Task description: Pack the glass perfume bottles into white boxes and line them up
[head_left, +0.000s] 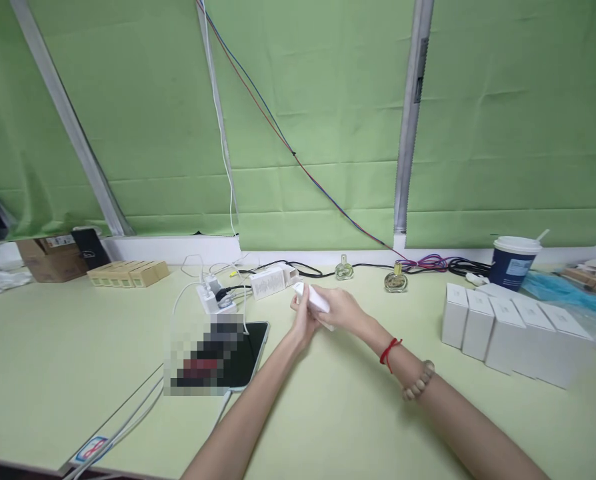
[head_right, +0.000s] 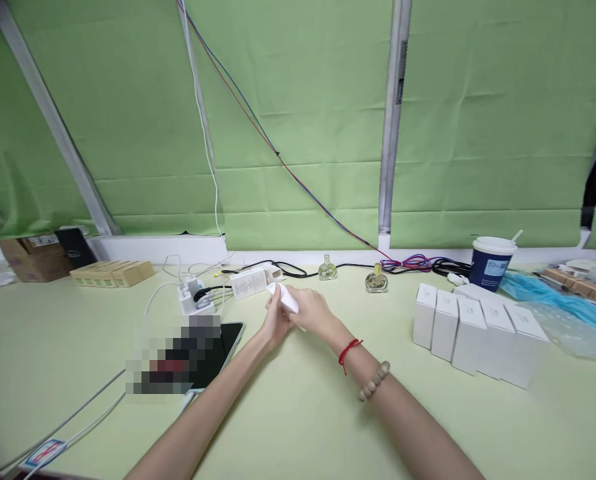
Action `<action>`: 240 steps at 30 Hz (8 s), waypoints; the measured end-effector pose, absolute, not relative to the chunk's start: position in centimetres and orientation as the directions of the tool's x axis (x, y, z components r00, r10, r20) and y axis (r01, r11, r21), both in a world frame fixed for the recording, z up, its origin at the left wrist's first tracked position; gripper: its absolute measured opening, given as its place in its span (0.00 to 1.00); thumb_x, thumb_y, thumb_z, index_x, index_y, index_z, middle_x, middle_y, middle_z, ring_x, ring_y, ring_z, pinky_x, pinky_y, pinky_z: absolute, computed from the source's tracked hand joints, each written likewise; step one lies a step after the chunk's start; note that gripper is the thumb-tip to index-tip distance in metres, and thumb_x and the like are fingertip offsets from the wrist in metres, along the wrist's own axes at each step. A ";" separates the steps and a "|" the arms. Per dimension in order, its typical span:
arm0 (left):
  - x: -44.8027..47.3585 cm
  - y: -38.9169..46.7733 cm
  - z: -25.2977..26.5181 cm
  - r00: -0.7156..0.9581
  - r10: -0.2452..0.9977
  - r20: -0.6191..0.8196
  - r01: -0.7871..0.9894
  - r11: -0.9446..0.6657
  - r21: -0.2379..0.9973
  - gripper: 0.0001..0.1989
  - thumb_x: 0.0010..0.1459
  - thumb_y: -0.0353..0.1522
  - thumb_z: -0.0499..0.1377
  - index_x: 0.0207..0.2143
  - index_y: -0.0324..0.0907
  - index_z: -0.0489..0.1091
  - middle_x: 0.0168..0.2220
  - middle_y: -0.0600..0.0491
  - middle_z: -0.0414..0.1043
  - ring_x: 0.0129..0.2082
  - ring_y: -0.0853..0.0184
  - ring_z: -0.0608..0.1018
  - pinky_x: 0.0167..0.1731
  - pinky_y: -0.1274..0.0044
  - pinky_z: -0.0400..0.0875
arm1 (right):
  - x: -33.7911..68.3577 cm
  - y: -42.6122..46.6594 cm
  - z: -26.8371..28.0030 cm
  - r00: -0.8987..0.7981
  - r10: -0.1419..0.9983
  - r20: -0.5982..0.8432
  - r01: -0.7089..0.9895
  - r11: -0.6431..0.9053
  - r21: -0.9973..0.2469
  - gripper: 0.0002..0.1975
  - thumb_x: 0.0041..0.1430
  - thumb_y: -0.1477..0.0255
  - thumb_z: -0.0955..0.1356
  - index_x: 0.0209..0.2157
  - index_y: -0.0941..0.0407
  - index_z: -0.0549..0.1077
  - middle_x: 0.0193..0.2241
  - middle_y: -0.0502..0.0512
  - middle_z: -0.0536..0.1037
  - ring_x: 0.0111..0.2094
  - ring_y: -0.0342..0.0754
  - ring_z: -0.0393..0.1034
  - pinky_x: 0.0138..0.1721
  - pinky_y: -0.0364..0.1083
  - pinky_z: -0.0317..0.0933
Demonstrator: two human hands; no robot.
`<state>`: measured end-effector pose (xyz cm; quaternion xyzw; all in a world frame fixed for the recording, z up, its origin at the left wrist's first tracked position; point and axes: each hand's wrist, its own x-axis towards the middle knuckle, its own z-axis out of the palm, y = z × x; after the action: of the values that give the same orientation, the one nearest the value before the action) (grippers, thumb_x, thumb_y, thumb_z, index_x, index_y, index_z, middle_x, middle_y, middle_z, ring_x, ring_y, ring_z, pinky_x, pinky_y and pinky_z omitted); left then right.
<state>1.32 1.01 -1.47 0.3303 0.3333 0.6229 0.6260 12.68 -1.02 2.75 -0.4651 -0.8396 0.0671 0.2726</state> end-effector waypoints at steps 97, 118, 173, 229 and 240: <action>2.2 -1.4 -1.3 -0.066 0.743 0.667 0.264 -0.631 0.729 0.37 0.39 0.39 0.66 0.50 0.48 0.52 0.50 0.49 0.57 0.47 0.63 0.66 0.47 0.70 0.63 | 17.6 -2.4 -4.7 -0.130 0.840 0.526 0.368 0.534 -0.761 0.32 0.46 0.64 0.70 0.54 0.50 0.62 0.45 0.57 0.73 0.38 0.49 0.72 0.36 0.49 0.69; 1.9 0.1 -2.4 0.242 0.701 0.670 0.356 -0.707 0.611 0.08 0.60 0.33 0.48 0.39 0.43 0.64 0.40 0.51 0.65 0.41 0.69 0.71 0.39 0.77 0.68 | 17.3 -2.8 -4.0 0.056 0.742 0.668 0.541 0.540 -0.645 0.16 0.59 0.62 0.59 0.47 0.50 0.65 0.50 0.56 0.65 0.40 0.47 0.71 0.33 0.46 0.71; 2.2 -1.1 -2.6 0.259 0.459 0.850 0.461 -0.832 0.308 0.05 0.59 0.34 0.50 0.32 0.43 0.60 0.42 0.48 0.62 0.46 0.67 0.70 0.36 0.75 0.73 | 17.0 -3.8 -3.1 0.072 0.632 0.771 0.478 0.657 -0.583 0.14 0.62 0.68 0.52 0.39 0.52 0.65 0.38 0.54 0.69 0.42 0.47 0.66 0.43 0.46 0.60; 3.2 -2.7 -1.9 0.330 0.535 0.777 0.576 -0.767 0.284 0.11 0.60 0.30 0.48 0.42 0.45 0.66 0.54 0.50 0.60 0.53 0.65 0.66 0.40 0.75 0.71 | 17.4 -3.6 -2.6 0.066 0.670 0.739 0.232 0.711 -0.664 0.08 0.56 0.65 0.64 0.33 0.53 0.73 0.39 0.57 0.73 0.43 0.49 0.68 0.32 0.45 0.66; 2.8 -1.5 -2.3 0.324 0.464 0.824 0.452 -0.841 0.297 0.10 0.59 0.31 0.51 0.43 0.44 0.65 0.45 0.51 0.70 0.52 0.66 0.68 0.49 0.68 0.66 | 17.4 -3.6 -2.3 0.067 0.647 0.759 0.306 0.711 -0.633 0.09 0.56 0.65 0.65 0.31 0.55 0.73 0.36 0.57 0.73 0.40 0.49 0.69 0.31 0.45 0.66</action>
<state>2.81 -1.54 -2.30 0.8135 0.2815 0.5088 0.0062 17.39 -3.59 -2.26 -0.3558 -0.6699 0.1339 0.6377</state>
